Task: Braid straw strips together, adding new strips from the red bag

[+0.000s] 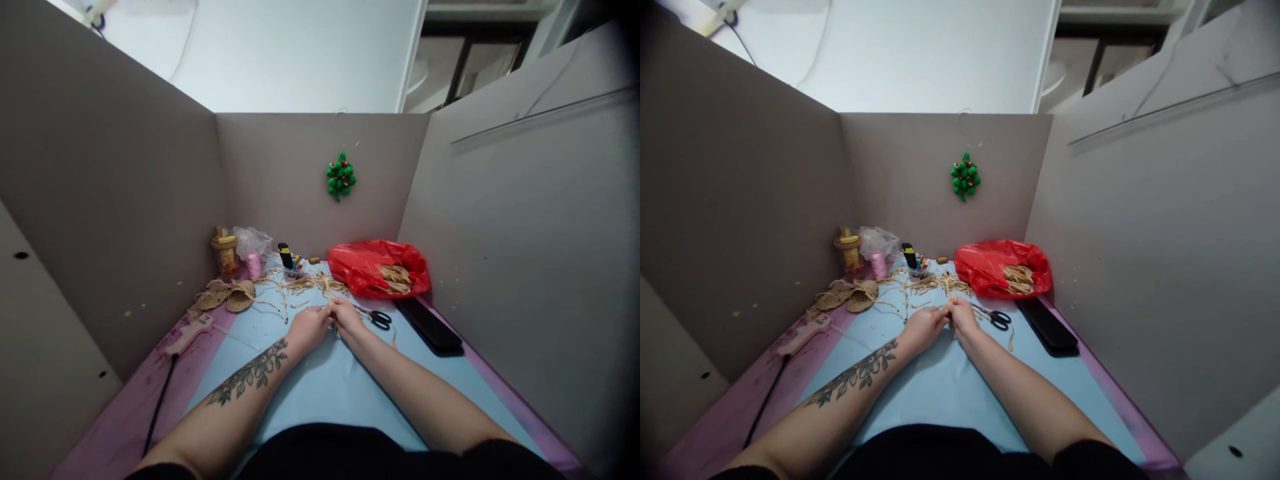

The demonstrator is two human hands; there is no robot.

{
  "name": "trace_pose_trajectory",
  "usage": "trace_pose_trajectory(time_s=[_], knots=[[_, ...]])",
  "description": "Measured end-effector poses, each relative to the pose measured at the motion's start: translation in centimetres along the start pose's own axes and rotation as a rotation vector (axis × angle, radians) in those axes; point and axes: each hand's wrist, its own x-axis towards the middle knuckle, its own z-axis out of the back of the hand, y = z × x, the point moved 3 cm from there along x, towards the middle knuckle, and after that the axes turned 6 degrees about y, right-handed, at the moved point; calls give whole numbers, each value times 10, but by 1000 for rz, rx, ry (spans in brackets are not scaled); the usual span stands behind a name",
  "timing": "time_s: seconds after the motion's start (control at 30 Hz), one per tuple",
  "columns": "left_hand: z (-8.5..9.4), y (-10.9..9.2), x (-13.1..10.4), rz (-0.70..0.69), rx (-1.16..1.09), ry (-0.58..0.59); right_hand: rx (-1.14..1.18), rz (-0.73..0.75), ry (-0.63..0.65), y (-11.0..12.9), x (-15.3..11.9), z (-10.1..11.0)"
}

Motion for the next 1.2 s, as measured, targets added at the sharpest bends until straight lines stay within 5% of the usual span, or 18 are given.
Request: trace_pose_trajectory(time_s=[0.13, 0.23, 0.33, 0.53, 0.8, 0.97, 1.2], knots=[[14, 7, 3, -5, -266, -224, -40, 13, -6, 4, 0, 1], [20, 27, 10, 172, -478, -375, -77, -2, 56, 8, -5, -5], [18, 44, 17, 301, -718, -303, -78, -19, 176, 12, -13, -15], [18, 47, 19, 300, -1029, -173, -20, -120, 383, 17, -29, -30], [21, 37, 18, 92, -776, -170, -60, -359, 591, 5, -32, -31], [19, 35, 18, 101, -706, -168, -83, -391, 575, -1, -29, -28], [17, 38, 21, 68, -991, -146, -98, -379, 551, 1, -29, -28]])
